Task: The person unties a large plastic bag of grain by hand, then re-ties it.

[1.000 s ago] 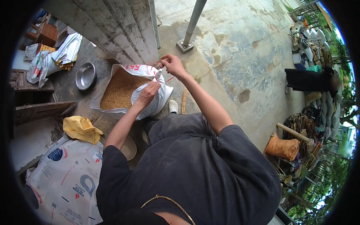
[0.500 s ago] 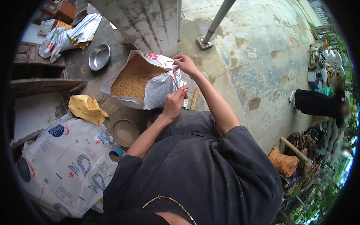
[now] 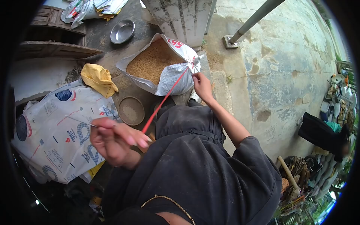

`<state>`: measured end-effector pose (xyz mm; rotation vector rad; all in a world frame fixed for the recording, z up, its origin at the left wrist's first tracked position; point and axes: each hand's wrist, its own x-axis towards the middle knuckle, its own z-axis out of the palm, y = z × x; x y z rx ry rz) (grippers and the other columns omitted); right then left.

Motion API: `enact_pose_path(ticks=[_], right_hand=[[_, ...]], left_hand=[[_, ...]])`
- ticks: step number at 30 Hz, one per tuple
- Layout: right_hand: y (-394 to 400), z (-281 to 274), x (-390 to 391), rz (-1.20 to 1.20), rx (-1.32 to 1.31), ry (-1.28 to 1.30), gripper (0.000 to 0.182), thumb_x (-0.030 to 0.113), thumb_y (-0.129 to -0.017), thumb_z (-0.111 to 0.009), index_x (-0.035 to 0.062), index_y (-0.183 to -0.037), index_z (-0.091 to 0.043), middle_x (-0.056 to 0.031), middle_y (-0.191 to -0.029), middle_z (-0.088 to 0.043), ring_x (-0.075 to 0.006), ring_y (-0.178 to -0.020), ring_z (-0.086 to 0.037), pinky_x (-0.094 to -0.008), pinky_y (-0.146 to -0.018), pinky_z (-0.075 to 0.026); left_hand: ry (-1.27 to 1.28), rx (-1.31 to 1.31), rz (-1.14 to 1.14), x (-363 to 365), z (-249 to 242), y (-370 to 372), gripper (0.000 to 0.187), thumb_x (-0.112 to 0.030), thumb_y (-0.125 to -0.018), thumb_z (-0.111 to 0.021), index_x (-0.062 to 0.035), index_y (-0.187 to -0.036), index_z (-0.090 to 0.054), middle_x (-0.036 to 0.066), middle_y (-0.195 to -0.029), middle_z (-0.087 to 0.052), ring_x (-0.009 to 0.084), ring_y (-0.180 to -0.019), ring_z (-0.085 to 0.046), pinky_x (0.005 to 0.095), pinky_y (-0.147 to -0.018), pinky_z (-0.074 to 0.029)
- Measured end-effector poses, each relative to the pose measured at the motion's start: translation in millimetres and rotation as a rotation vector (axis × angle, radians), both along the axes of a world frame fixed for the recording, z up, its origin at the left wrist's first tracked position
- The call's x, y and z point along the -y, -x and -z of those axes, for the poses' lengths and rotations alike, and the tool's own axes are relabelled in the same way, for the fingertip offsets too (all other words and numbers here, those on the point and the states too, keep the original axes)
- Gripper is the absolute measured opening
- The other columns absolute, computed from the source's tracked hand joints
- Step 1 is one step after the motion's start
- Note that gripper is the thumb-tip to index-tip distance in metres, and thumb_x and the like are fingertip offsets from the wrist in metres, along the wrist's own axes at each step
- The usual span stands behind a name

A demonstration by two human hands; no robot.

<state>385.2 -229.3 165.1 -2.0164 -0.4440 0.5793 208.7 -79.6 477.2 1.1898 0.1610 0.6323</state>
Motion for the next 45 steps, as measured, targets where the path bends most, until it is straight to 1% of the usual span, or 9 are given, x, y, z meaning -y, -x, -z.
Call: enact_pose_path(ticks=[1, 4, 19, 28, 33, 35, 38, 40, 45], right_hand=[[-4, 3, -6, -0.003, -0.006, -0.009, 0.022, 0.014, -0.095, -0.052, 0.0017, -0.111, -0.059, -0.0151, -0.112, -0.062, -0.0271, -0.092, -0.065, -0.0354, -0.079, -0.053], [-2, 7, -27, 0.175, -1.217, -0.553, 0.028, 0.017, -0.1, -0.041, -0.0011, -0.118, -0.05, -0.0158, -0.114, -0.061, -0.0258, -0.099, -0.063, -0.0388, -0.088, -0.053], [-1, 17, -5, 0.466, -1.342, -0.992, 0.043, 0.042, -0.101, -0.036, 0.0048, -0.116, -0.049, -0.0092, -0.089, -0.065, -0.0195, -0.074, -0.064, -0.0331, -0.069, -0.055], [-27, -21, 42, 0.722, -0.015, -0.419, 0.04, 0.031, -0.103, -0.039, -0.0019, -0.09, -0.057, -0.0102, -0.077, -0.065, -0.015, -0.068, -0.063, -0.0271, -0.062, -0.049], [-54, -73, 152, 0.771, 0.111, -0.254, 0.023, 0.016, -0.099, -0.046, 0.0003, -0.106, -0.061, -0.0148, -0.096, -0.067, -0.0201, -0.089, -0.065, -0.033, -0.079, -0.05], [-42, -102, 180, 0.235, 0.378, 0.79, 0.032, 0.007, -0.093, -0.05, 0.0095, -0.123, -0.058, -0.0176, -0.128, -0.055, -0.0279, -0.114, -0.056, -0.0394, -0.096, -0.045], [-32, -118, 170, 0.139, 0.411, 1.149, 0.047, 0.004, -0.088, -0.054, 0.0185, -0.133, -0.052, -0.0145, -0.147, -0.037, -0.0343, -0.128, -0.043, -0.0423, -0.105, -0.037], [-29, -112, 140, 0.248, 0.361, 0.257, 0.043, 0.01, -0.09, -0.056, 0.0122, -0.133, -0.051, -0.0147, -0.142, -0.044, -0.0325, -0.126, -0.047, -0.0392, -0.104, -0.038], [19, -93, 28, -0.108, -0.219, -0.385, 0.037, 0.021, -0.095, -0.055, 0.002, -0.127, -0.052, -0.0149, -0.115, -0.064, -0.0211, -0.101, -0.064, -0.0334, -0.086, -0.049]], left_hand=[[-0.009, -0.006, -0.003, -8, -1, 2, 0.028, -0.021, -0.103, -0.032, 0.003, -0.112, -0.043, 0.015, -0.06, -0.055, 0.0271, -0.045, -0.059, 0.0428, -0.046, -0.056], [0.001, -0.168, -0.034, -26, 3, 5, 0.028, -0.021, -0.104, -0.03, 0.0027, -0.114, -0.042, 0.011, -0.06, -0.052, 0.0244, -0.042, -0.055, 0.0404, -0.046, -0.056], [0.089, -0.518, -0.066, -39, 44, -5, 0.03, -0.023, -0.103, -0.038, 0.0028, -0.115, -0.046, 0.01, -0.068, -0.056, 0.022, -0.059, -0.064, 0.0356, -0.057, -0.058], [0.078, -0.571, 0.159, -25, 63, -22, 0.032, -0.025, -0.103, -0.038, 0.0034, -0.115, -0.048, 0.014, -0.075, -0.062, 0.0256, -0.065, -0.067, 0.0366, -0.066, -0.058], [0.08, -0.549, 0.126, -17, 81, -55, 0.033, -0.024, -0.102, -0.041, 0.005, -0.114, -0.052, 0.013, -0.082, -0.065, 0.0228, -0.076, -0.067, 0.0329, -0.076, -0.056], [-0.027, -0.548, 0.104, -19, 102, -69, 0.032, -0.022, -0.101, -0.046, 0.0053, -0.112, -0.059, 0.009, -0.085, -0.064, 0.0169, -0.082, -0.065, 0.0293, -0.076, -0.055], [-0.049, -0.625, 0.258, -26, 139, -88, 0.028, -0.017, -0.097, -0.055, 0.0042, -0.112, -0.061, 0.007, -0.086, -0.065, 0.0134, -0.08, -0.064, 0.028, -0.075, -0.055], [-0.082, -0.695, 0.395, -24, 151, -101, 0.026, -0.014, -0.091, -0.063, 0.0044, -0.11, -0.061, 0.008, -0.086, -0.067, 0.0123, -0.079, -0.064, 0.025, -0.073, -0.053], [-0.081, -0.651, 0.54, -15, 191, -123, 0.018, -0.01, -0.088, -0.067, 0.0023, -0.1, -0.061, 0.008, -0.087, -0.069, 0.0095, -0.079, -0.064, 0.0218, -0.072, -0.049]])
